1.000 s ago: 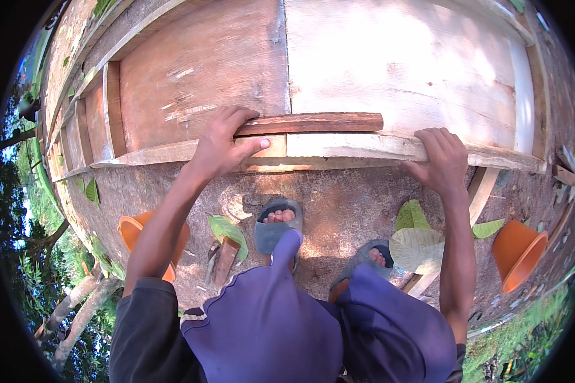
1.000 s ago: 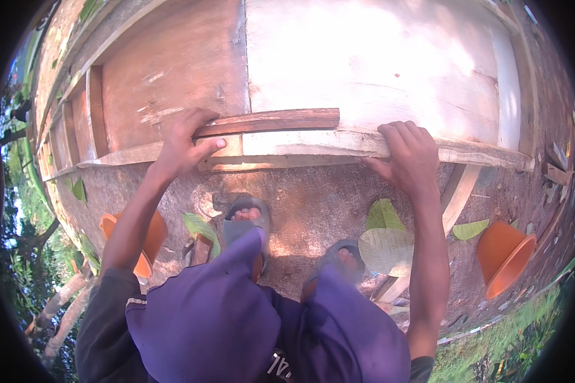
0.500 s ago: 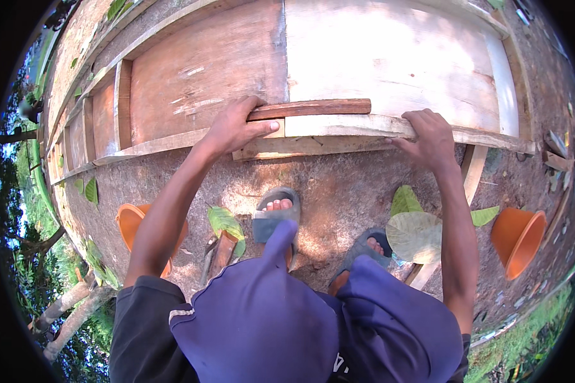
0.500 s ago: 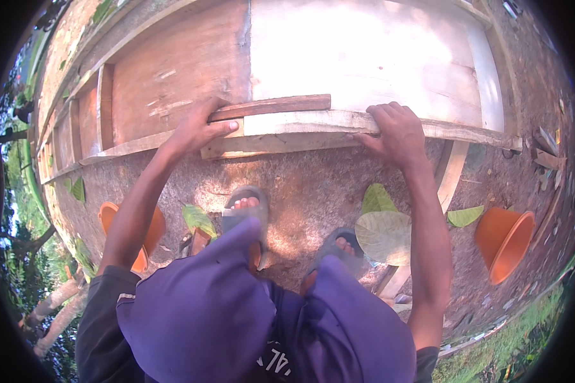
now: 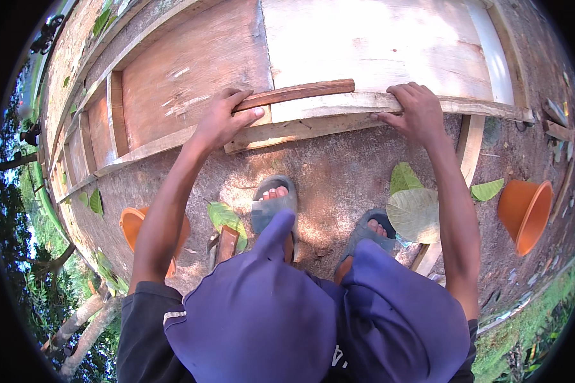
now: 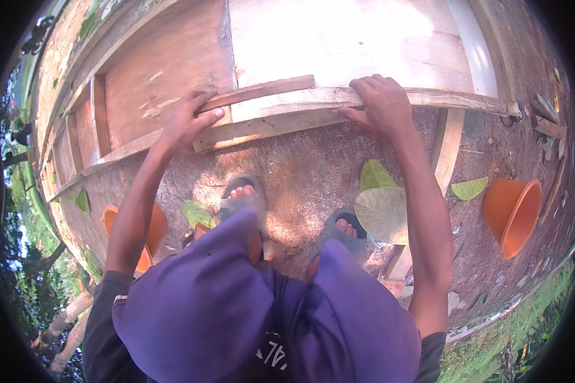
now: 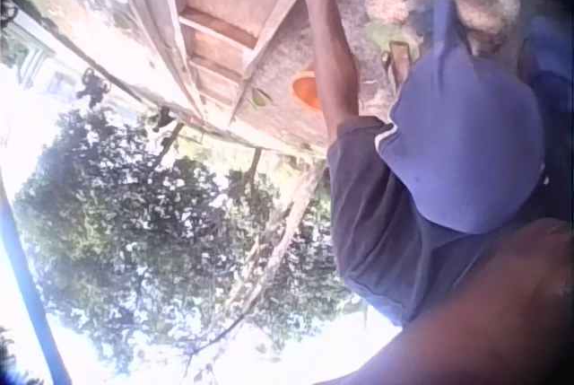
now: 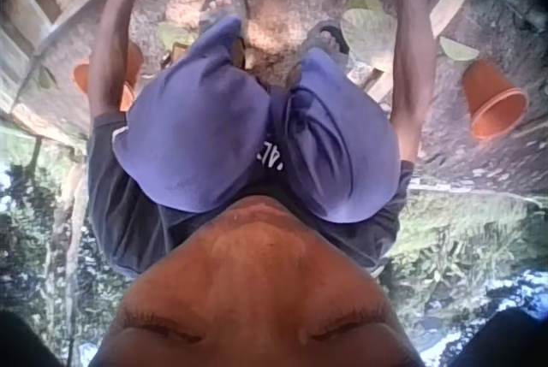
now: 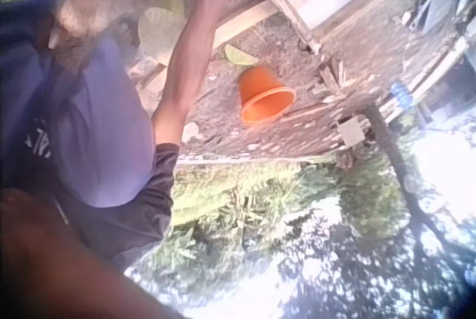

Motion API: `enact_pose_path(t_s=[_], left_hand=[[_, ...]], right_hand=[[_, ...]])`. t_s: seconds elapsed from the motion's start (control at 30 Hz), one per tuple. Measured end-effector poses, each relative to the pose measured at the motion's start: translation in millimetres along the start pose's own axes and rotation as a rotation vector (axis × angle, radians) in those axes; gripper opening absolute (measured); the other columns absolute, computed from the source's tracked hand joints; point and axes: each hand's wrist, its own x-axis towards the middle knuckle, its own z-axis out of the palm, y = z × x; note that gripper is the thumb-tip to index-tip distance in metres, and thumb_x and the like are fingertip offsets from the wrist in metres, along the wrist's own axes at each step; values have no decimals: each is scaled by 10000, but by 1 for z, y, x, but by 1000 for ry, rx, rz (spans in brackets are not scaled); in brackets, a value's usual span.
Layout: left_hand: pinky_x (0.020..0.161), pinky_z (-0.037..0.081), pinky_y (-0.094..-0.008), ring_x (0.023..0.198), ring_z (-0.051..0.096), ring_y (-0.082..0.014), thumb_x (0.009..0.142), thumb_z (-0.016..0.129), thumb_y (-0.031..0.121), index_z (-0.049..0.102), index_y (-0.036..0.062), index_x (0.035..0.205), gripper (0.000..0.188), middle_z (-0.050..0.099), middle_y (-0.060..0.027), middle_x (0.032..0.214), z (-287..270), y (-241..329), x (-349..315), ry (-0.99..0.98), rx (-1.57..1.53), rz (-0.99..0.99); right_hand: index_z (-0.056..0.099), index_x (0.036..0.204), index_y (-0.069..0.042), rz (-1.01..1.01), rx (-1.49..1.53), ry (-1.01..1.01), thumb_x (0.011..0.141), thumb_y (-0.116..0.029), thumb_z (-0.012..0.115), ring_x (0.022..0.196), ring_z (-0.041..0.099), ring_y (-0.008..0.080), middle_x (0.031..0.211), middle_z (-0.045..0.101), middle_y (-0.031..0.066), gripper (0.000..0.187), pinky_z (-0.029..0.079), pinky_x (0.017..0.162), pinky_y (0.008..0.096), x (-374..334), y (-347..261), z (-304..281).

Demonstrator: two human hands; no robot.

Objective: The person uses a hand saw to cut a wooden plank, then positions the cut piece into a wooden frame structure. They secure the piece by hammering nails into it.

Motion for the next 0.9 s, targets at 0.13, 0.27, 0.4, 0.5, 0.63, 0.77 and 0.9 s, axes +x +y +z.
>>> enact_pose_path(t_s=[0.13,0.27,0.4,0.5,0.63,0.77,0.9], left_hand=[[1068,468,-446,1230,592,-383,928,661,576,600,9,1407,745,589,-252,1328,0,-2,-3,-5,-29,-41],[1098,447,-473,1307,552,-406,931,694,495,513,62,1493,732,558,-253,1423,2,14,-5,109,128,2],[1164,371,-509,1387,486,-402,930,703,470,457,86,1532,756,525,-224,1482,8,31,-6,126,182,111],[1202,297,-551,1439,421,-402,927,701,500,393,81,1564,823,452,-212,1549,23,50,-2,108,350,263],[1196,240,-643,1483,348,-398,922,697,524,291,62,1596,912,372,-213,1595,44,77,6,67,575,373],[1174,293,-604,1462,361,-432,963,673,443,226,-5,1591,891,382,-256,1569,60,72,18,72,632,354],[1150,323,-595,1444,382,-446,979,661,379,202,-21,1590,863,384,-303,1545,62,78,20,16,681,361]], right_hand=[[694,1144,-106,35,27,-76,802,-560,802,1046,682,240,1087,715,56,579,553,939,383,7,-8,-6],[692,1168,-94,-64,57,371,876,-470,773,1104,667,257,1148,710,83,483,542,973,417,-9,-12,1],[703,1164,-71,271,295,688,950,-309,725,1123,667,287,1191,708,110,321,536,976,437,-67,-24,12],[692,1176,0,632,574,574,969,-210,656,1105,665,361,1192,687,180,297,527,957,451,-104,-29,27],[630,1267,60,803,690,388,996,-172,590,1153,638,394,1220,659,237,359,500,1015,483,-112,-34,43],[556,1354,106,788,802,291,1012,-174,555,1236,594,422,1273,618,284,442,458,1104,503,-91,-44,53],[537,1371,121,836,931,230,1013,-194,561,1269,575,440,1351,573,293,478,439,1143,503,-82,-58,49]])
